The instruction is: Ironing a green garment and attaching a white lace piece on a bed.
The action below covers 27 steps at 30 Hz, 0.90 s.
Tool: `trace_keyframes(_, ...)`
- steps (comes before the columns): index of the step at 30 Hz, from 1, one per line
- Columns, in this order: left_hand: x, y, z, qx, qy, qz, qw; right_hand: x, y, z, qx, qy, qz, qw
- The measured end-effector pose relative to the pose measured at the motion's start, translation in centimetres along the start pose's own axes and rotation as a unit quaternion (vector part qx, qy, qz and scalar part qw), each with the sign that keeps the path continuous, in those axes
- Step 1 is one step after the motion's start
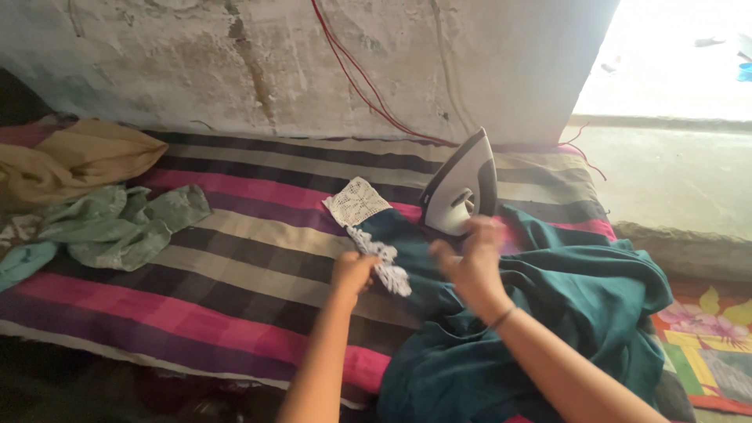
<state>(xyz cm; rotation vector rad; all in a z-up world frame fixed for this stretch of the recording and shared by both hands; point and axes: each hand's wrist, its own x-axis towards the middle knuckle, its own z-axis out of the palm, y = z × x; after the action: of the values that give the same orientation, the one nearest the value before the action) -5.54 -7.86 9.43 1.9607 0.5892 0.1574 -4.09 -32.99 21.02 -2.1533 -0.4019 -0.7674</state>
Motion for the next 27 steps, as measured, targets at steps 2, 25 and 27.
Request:
trace_keyframes(2, 1.2, -0.1, -0.8, -0.274, -0.020, -0.074, 0.959, -0.8, -6.0, -4.2, 0.037, -0.342, -0.015, 0.939)
trace_keyframes(25, -12.0, 1.5, -3.8, 0.095, -0.222, 0.069, 0.968, 5.3, 0.9, 8.8, 0.052, -0.387, -0.227, 0.892)
trace_keyframes(27, -13.1, 2.8, -3.7, 0.135, -0.190, 0.097, 0.968, 4.1, -0.8, 5.4, -0.056, -0.386, -0.317, 0.864)
